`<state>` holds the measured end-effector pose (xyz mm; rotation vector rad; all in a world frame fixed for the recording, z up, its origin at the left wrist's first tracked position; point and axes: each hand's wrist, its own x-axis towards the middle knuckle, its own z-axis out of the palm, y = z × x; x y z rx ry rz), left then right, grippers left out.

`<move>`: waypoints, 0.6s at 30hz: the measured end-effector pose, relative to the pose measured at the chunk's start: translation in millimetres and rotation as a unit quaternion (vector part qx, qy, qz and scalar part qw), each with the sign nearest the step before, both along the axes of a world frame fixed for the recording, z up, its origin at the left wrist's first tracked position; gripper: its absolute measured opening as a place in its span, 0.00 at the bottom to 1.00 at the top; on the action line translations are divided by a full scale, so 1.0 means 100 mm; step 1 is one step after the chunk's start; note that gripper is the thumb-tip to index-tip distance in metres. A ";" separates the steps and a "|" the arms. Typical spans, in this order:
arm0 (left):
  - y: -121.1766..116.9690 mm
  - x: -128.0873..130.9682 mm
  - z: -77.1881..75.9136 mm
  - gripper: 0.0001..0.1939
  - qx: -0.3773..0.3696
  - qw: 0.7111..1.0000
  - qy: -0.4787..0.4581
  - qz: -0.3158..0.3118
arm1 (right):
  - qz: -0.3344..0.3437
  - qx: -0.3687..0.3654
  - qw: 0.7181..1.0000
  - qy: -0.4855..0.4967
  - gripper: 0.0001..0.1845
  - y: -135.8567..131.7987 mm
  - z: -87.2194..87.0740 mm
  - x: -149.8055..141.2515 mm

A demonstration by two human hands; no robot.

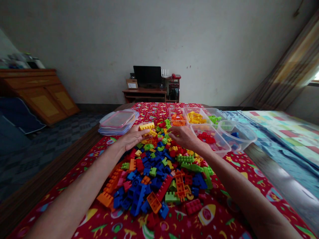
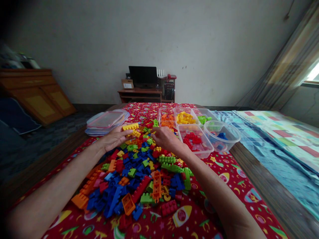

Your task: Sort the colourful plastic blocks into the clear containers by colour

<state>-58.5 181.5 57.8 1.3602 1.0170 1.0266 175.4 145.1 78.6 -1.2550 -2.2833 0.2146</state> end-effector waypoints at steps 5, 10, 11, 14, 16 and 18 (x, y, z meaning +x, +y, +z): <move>-0.18 0.18 0.08 0.21 -0.045 0.997 -0.008 -0.061 | 0.036 -0.010 0.998 0.052 0.30 -0.04 -0.01 -0.02; -0.37 0.41 0.11 0.13 -0.104 0.989 -0.033 -0.102 | 0.144 -0.012 0.989 0.018 0.40 -0.08 -0.12 -0.10; -0.40 0.45 0.12 0.11 -0.109 0.988 -0.046 -0.099 | 0.150 -0.021 0.988 0.013 0.38 -0.09 -0.15 -0.12; -0.44 0.51 0.12 0.11 -0.106 0.987 -0.073 -0.100 | 0.144 -0.025 0.989 0.029 0.30 -0.07 -0.24 -0.17; -0.44 0.49 0.12 0.14 -0.103 0.987 -0.066 -0.105 | 0.129 -0.015 0.991 0.042 0.24 -0.03 -0.28 -0.17; -0.42 0.43 0.13 0.18 -0.102 0.988 -0.044 -0.110 | 0.111 -0.013 0.993 0.045 0.18 0.01 -0.28 -0.13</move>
